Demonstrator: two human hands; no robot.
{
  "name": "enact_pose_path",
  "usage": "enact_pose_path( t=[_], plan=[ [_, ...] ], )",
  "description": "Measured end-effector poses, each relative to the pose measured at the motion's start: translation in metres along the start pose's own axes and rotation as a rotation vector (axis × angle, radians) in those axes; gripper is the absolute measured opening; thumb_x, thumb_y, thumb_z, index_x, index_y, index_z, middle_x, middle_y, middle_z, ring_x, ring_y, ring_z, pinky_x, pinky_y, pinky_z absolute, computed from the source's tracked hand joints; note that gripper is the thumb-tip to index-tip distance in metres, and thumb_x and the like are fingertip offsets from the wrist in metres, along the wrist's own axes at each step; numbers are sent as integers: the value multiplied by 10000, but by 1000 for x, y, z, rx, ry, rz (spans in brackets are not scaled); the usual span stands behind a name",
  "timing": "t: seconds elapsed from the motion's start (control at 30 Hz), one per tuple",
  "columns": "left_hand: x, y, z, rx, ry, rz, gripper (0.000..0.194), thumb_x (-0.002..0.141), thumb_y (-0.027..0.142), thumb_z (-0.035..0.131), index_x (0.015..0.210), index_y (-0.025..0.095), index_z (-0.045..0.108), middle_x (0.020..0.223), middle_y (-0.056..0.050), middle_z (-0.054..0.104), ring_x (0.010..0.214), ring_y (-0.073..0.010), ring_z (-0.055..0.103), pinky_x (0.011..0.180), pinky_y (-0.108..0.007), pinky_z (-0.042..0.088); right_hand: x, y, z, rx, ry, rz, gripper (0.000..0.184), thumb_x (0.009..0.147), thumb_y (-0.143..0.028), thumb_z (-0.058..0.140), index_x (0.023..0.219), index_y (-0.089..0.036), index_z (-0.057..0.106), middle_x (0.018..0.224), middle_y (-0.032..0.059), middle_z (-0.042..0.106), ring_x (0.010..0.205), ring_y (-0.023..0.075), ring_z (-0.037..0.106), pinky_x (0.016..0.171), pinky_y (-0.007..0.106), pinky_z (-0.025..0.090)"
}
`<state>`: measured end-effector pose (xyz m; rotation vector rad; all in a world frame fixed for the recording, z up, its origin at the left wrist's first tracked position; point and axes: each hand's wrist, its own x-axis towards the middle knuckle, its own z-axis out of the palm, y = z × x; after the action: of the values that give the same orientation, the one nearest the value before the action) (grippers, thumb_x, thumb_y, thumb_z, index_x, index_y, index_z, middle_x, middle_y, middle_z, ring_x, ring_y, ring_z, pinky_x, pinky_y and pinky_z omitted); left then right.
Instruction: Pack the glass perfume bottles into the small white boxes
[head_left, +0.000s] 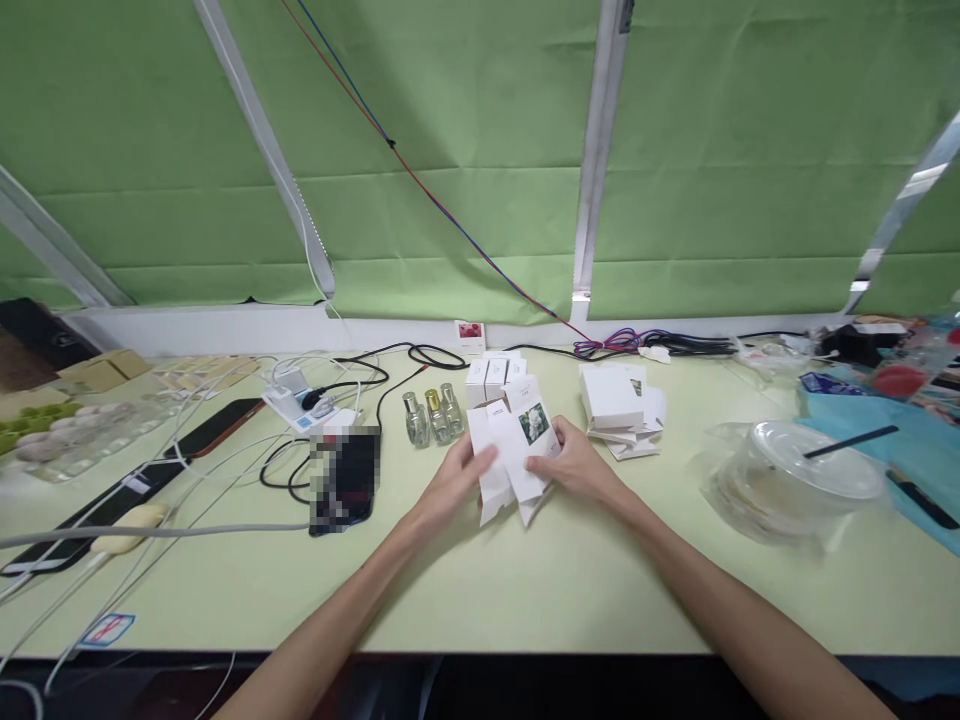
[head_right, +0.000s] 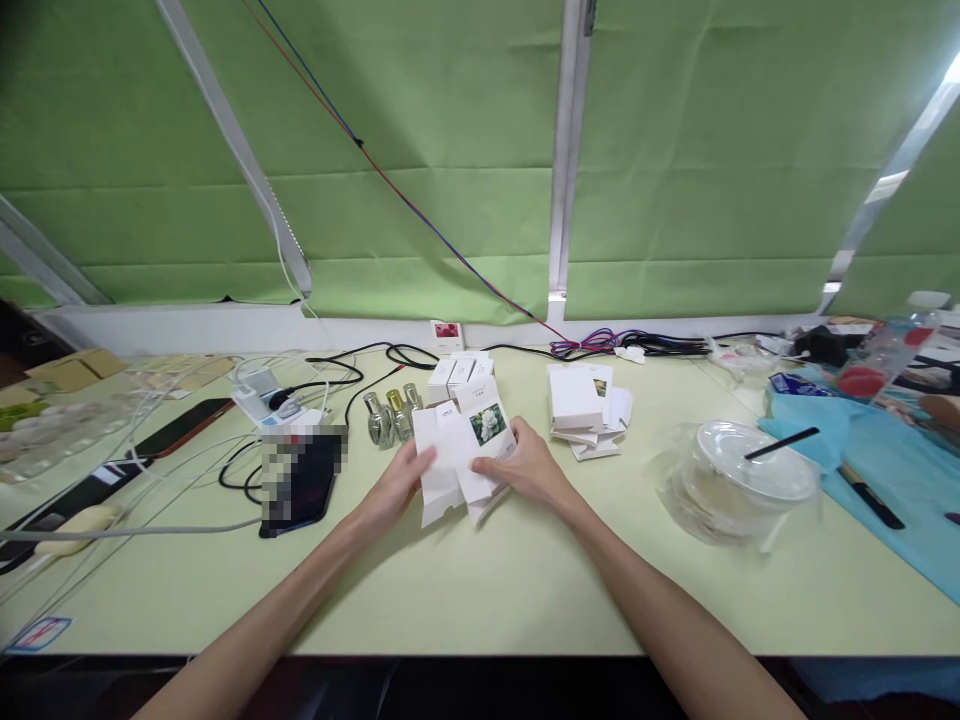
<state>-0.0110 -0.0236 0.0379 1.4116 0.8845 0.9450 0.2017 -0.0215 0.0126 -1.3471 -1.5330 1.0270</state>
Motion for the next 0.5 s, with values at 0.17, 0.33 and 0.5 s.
enact_pose_path(
  t=[0.17,0.33,0.5],
  plan=[
    [-3,-1,4,18,22,-3,638,782,472,792,1316,191,586,1302,-150,680,1201,-347,630,996,-459,509,0,0,2,2,-31,-52,559,629,-557,828,951,-179,570,902,28,650,787,193,584,649,276,445],
    [-1,-7,1,-84,34,-8,587,779,450,801,1265,171,625,1312,-162,676,1218,-369,627,992,-461,518,2,2,2,162,-70,-72,567,625,-534,862,965,-178,579,939,31,661,839,200,614,697,289,479],
    [2,-13,-2,-132,29,-25,621,782,505,787,1273,161,624,1347,-163,656,1251,-367,606,984,-439,523,1,2,2,436,-170,-32,600,628,-482,896,1062,-192,600,1076,72,723,984,239,679,831,343,539]
  ],
)
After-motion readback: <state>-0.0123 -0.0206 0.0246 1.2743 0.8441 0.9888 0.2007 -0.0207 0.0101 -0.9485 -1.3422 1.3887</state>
